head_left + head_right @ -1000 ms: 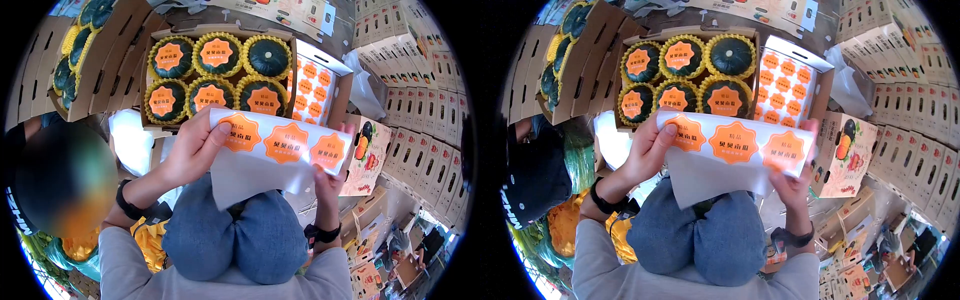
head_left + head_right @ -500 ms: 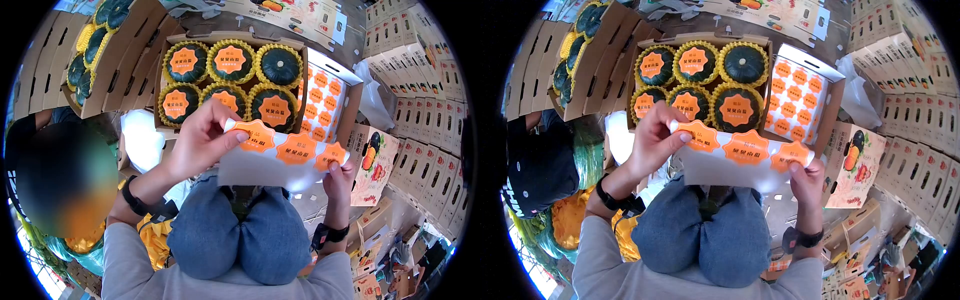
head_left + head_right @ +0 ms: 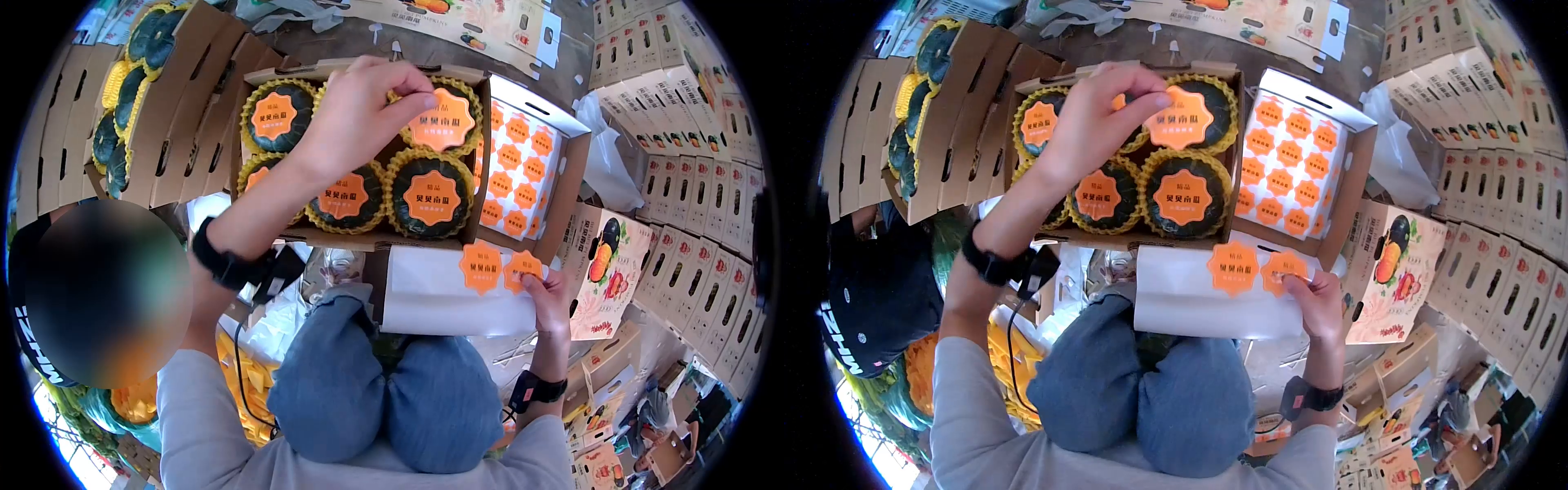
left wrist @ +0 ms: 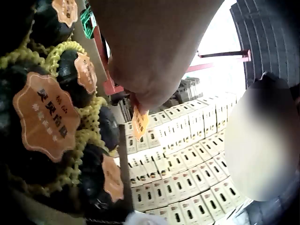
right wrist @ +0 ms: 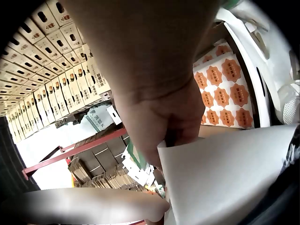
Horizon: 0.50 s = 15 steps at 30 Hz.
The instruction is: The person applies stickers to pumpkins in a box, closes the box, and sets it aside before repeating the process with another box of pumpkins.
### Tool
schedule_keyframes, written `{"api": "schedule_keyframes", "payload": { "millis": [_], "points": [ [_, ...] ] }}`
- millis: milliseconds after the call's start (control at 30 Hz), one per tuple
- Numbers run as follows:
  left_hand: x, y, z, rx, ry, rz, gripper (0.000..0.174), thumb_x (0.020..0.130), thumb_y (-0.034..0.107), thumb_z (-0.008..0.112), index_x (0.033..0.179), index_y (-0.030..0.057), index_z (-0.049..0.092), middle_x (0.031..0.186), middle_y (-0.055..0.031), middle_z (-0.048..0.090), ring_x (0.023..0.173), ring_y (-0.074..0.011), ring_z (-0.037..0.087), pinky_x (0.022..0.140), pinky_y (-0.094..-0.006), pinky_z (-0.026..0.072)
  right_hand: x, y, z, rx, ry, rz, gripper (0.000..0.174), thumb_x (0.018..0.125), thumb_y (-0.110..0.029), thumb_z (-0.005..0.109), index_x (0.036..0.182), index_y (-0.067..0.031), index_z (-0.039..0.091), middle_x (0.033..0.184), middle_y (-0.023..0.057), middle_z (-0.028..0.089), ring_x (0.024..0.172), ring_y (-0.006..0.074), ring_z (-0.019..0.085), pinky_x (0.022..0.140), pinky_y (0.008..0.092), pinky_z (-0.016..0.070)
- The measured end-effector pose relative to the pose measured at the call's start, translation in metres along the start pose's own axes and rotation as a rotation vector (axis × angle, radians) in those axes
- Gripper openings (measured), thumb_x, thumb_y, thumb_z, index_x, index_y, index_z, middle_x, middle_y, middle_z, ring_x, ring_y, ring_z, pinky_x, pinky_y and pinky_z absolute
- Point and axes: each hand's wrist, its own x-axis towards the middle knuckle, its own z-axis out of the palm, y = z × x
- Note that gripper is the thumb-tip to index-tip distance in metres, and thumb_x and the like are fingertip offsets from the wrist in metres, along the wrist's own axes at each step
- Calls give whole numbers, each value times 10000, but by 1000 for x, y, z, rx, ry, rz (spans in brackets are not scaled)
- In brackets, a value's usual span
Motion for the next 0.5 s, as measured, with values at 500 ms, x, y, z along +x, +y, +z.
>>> {"api": "schedule_keyframes", "payload": {
  "millis": [500],
  "points": [
    [20,-14,30,825,26,115,617,713,495,693,1178,131,511,1071,-60,539,1011,-246,496,827,-422,369,-1,23,-35,359,-61,-54,327,863,-163,576,1120,39,565,1004,115,636,857,173,618,776,299,496]
  ]
}}
